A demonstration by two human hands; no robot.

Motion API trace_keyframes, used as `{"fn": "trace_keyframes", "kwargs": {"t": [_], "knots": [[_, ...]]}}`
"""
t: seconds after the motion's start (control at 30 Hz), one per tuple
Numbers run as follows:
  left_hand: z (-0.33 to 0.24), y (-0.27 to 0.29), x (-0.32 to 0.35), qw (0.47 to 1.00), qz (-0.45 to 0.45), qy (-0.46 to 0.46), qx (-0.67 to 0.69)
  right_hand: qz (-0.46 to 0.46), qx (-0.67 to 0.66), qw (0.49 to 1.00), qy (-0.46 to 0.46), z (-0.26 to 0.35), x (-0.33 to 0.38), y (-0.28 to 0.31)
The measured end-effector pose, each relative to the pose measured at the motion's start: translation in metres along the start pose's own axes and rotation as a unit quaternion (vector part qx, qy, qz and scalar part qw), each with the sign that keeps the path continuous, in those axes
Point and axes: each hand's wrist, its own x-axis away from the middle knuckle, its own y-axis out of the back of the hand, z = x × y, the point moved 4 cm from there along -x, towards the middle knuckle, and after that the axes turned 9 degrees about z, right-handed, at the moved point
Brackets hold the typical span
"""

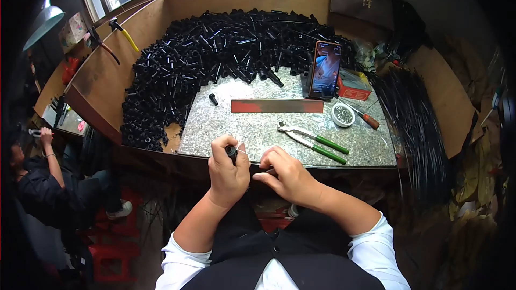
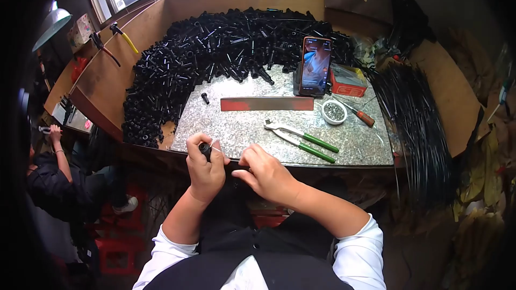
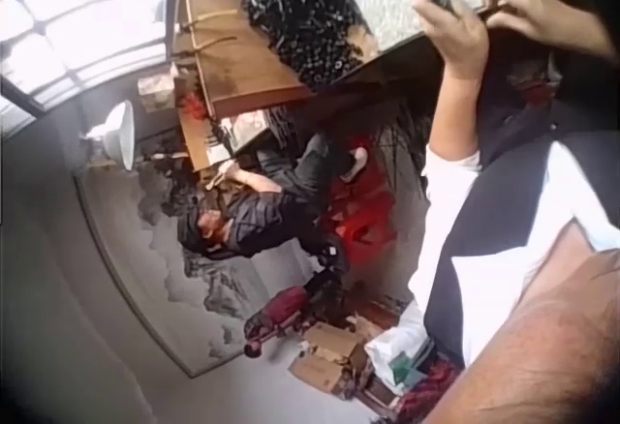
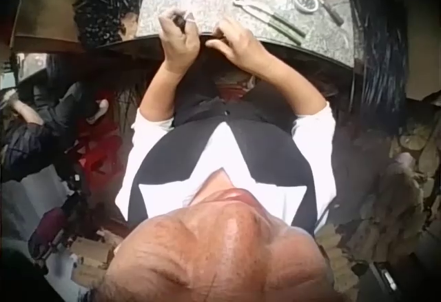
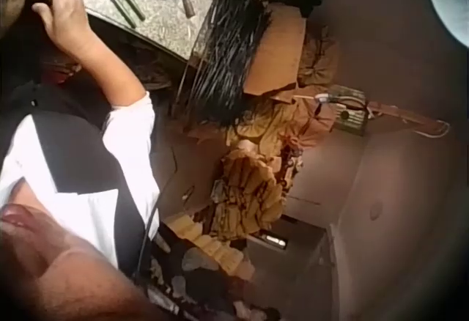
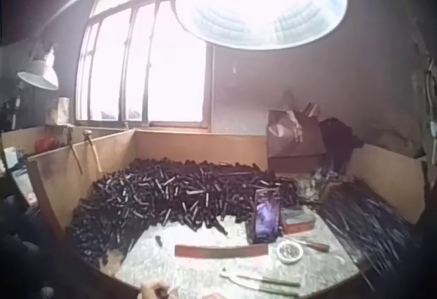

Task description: Assembling and trimming bundles of small black connector components using pliers at a production workbench.

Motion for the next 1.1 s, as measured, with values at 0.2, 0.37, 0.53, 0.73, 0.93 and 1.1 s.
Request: {"fn": "trace_keyframes", "kwargs": {"t": [0.2, 0.37, 0.53, 0.73, 0.93, 1.1], "knots": [[0.005, -0.001, 0.010, 1.000, -0.009, 0.004, 0.018, -0.047, 0.252, 0.965, -0.050, -0.025, 0.028, 0.046], [0.016, -0.009, 0.018, 0.978, 0.016, 0.105, 0.178, 0.000, 0.409, 0.903, -0.131, -0.067, 0.047, 0.071], [0.027, -0.007, 0.025, 0.971, 0.075, 0.114, 0.194, 0.039, 0.406, 0.902, -0.139, -0.075, 0.051, 0.066], [0.014, -0.010, 0.028, 0.954, 0.115, 0.147, 0.234, 0.068, 0.425, 0.891, -0.143, -0.078, 0.048, 0.064], [-0.001, -0.011, 0.027, 0.961, 0.119, 0.115, 0.222, -0.040, 0.305, 0.943, -0.128, -0.056, 0.048, 0.067], [0.000, -0.012, 0.032, 0.896, 0.199, 0.237, 0.318, -0.007, 0.082, 0.979, -0.186, -0.023, 0.045, 0.077]]}}
